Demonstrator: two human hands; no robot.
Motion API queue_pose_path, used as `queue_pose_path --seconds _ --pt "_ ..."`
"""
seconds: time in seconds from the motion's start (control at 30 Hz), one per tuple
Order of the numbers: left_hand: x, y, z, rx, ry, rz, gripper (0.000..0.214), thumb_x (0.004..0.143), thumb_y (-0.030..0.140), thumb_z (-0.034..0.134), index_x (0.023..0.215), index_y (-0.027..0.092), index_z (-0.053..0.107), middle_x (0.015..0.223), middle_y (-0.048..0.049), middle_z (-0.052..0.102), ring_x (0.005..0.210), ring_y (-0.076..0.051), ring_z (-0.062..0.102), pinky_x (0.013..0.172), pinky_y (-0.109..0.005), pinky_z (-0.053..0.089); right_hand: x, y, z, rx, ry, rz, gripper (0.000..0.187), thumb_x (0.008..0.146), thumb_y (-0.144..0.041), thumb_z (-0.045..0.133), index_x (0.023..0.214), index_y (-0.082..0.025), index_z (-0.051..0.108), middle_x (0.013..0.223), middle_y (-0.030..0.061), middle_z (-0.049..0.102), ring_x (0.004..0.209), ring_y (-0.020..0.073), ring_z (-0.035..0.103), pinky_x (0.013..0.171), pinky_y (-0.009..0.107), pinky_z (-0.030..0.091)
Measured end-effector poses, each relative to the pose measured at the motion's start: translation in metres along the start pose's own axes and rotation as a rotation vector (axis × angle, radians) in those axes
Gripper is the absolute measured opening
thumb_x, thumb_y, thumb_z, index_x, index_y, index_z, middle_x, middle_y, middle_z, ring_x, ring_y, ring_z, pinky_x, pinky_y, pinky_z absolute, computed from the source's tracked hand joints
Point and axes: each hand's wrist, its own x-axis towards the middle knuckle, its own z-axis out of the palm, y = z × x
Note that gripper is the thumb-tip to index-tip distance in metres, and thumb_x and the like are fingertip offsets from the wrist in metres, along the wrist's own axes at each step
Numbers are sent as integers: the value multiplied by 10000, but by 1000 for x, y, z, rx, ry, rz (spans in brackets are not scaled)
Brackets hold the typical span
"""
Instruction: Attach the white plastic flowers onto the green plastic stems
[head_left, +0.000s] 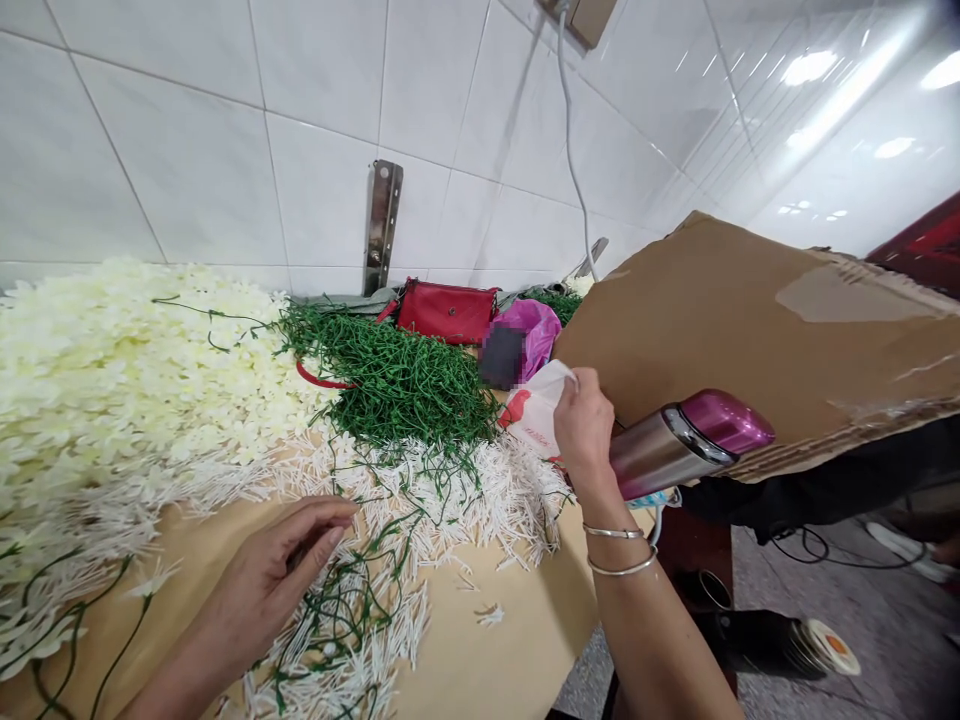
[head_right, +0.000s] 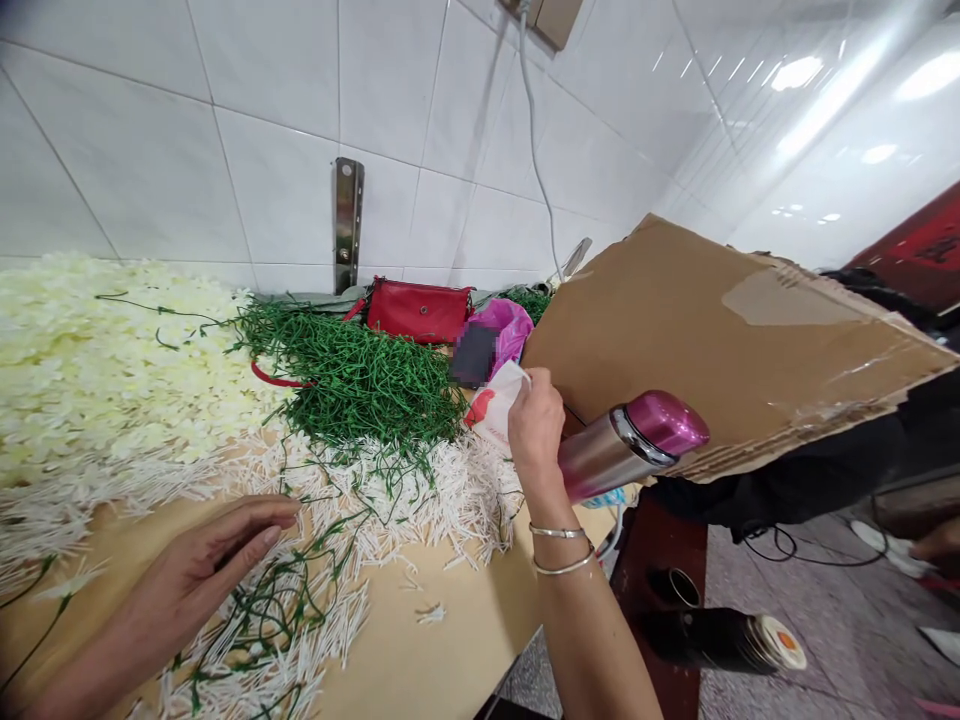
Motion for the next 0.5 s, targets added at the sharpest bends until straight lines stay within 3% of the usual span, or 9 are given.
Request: queue_pose_path --seconds 0.07,0.1,0.13,0.2,0.3,0.4,0.5 --pt "-1 0 -1 -3 -16 -25 313 942 484 576 1012 266 790 1066 -27 798 1006 -171 756 914 -196 575 -6 -9 -16 37 104 36 305 1017 -280 309 1109 -152 570 896 124 658 787 257 619 734 378 463" --pt "-1 0 -1 -6 -30 -36 329 943 496 572 1018 258 786 1077 -33 794 1016 -178 750 931 -209 570 -10 -14 -25 93 217 32 282 1020 -297 333 1110 -162 563 940 126 660 821 254 634 755 378 471" --pt "-2 0 -2 -8 -39 -41 347 941 511 570 1024 249 783 1080 -40 791 1016 -184 746 937 -221 567 -14 -19 -34 140 326 4 253 1017 -312 365 1102 -176 560 972 123 658 849 250 643 770 378 476" --pt "-2 1 -2 -2 -52 -53 378 941 527 563 1038 230 775 1092 -54 783 1018 -194 738 946 -240 561 -22 -26 -49 184 413 -58 242 1024 -325 377 1113 -191 557 1035 123 658 922 247 658 812 386 489" --pt "-1 2 -2 10 -61 -63 412 936 547 558 1056 213 767 1103 -64 775 1014 -201 733 931 -250 559 -42 -33 -67 216 338 -64 253 1029 -323 360 1072 -194 573 929 88 647 833 225 646 782 385 507" --pt "-1 2 -3 28 -68 -62 418 933 554 559 1061 211 762 1119 -66 771 1020 -205 729 931 -259 557 -93 -44 -87 287 209 -2 243 1038 -321 389 1032 -199 599 878 80 643 786 222 638 743 381 528" --pt "0 2 -4 44 -68 -50 435 933 572 545 1066 215 756 1117 -69 772 1018 -216 728 924 -280 562 -177 -51 -104 535 -149 -188 249 1049 -222 383 1140 -274 609 919 63 684 828 214 676 732 345 555"
